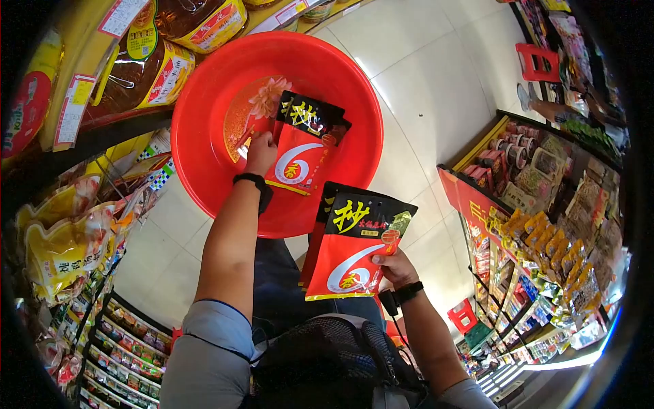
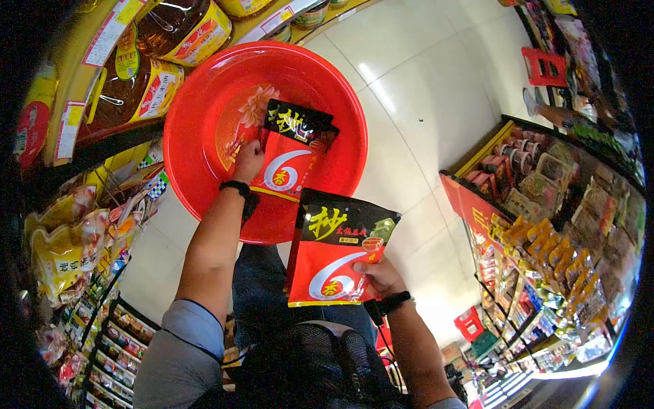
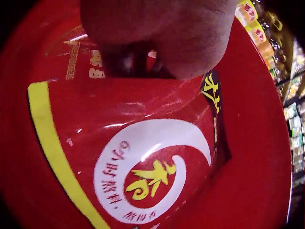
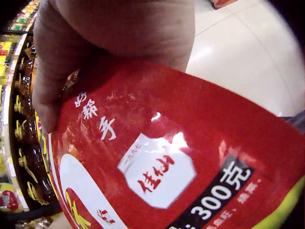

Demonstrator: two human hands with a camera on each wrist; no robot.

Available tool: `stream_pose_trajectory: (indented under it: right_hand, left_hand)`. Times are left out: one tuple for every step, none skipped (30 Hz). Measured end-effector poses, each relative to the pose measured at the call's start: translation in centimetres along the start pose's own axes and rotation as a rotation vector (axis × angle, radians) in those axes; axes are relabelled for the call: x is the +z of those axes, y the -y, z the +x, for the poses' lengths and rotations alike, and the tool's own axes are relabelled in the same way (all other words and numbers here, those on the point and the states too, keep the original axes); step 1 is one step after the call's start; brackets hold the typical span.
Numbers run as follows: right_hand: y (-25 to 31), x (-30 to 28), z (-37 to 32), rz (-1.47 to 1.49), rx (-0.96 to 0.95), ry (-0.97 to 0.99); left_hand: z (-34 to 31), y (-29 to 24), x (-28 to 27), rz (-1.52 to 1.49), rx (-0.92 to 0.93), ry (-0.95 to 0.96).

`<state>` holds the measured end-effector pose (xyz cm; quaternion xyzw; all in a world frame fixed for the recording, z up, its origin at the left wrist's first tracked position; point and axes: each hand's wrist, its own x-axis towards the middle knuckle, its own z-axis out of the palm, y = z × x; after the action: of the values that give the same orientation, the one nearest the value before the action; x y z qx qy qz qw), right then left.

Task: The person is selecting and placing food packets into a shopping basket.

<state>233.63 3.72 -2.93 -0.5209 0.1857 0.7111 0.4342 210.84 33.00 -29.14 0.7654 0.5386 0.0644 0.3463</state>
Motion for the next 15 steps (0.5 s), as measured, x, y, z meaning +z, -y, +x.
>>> stream_pose_trajectory:
  right_hand:
    - [0.0, -0.1, 0.0, -0.006, -0.005, -0.004]
    - [0.0, 0.0, -0.1, -0.011, -0.012, -0.007]
    - [0.1, 0.2, -0.2, -0.01, -0.02, -0.004]
    - [0.3, 0.4, -0.3, -0.01, -0.027, 0.02]
    - [0.4, 0.7, -0.4, -0.012, -0.032, 0.047]
    - [0.4, 0.5, -0.2, -0.014, -0.035, 0.056]
    - [0.3, -0.1, 0.1, -0.062, -0.04, 0.069]
    - [0.4, -0.4, 0.4, -0.11, -0.043, 0.083]
    - [0.6, -0.4, 0.5, -0.113, -0.039, 0.096]
    - [0.8, -0.4, 0.7, -0.116, -0.032, 0.104]
    - [0.9, -0.3, 0.9, -0.12, -0.023, 0.111]
    - [1.2, 0.2, 1.0, -0.123, -0.012, 0.121]
    - [1.6, 0.8, 1.1, -0.11, -0.035, 0.116]
    - [1.9, 1.2, 1.2, -0.097, -0.058, 0.11]
    - [2.1, 1.1, 1.4, -0.101, -0.083, 0.12]
  left_hand:
    - [-0.4, -0.8, -0.6, -0.107, 0.11, -0.144]
    - [-0.8, -1.0, -1.3, -0.107, 0.117, -0.147]
    - [-1.4, -1.1, -2.2, -0.247, 0.012, -0.175]
    - [-2.1, -1.2, -3.0, -0.385, -0.095, -0.203]
    - [-2.8, -2.3, -5.2, -0.404, -0.114, -0.245]
    - [-3.3, -2.0, -6.2, -0.4, -0.11, -0.253]
    - [-3.8, -1.1, -7.6, -0.412, -0.152, -0.253]
    - [-4.0, 0.0, -8.9, -0.423, -0.197, -0.254]
    - [-4.1, 0.6, -10.6, -0.465, -0.197, -0.253]
    - [-4.4, 1.3, -12.1, -0.507, -0.201, -0.251]
    - [-4.9, -0.1, -15.4, -0.446, -0.269, -0.181]
    - [-4.9, 0.2, -16.5, -0.567, -0.172, -0.247]
    - [-5.4, 0.3, -17.5, -0.716, -0.211, -0.217]
    - [-5.8, -1.0, -19.5, -0.865, -0.25, -0.188]
    - [-6.4, -1.5, -20.5, -0.861, -0.26, -0.197]
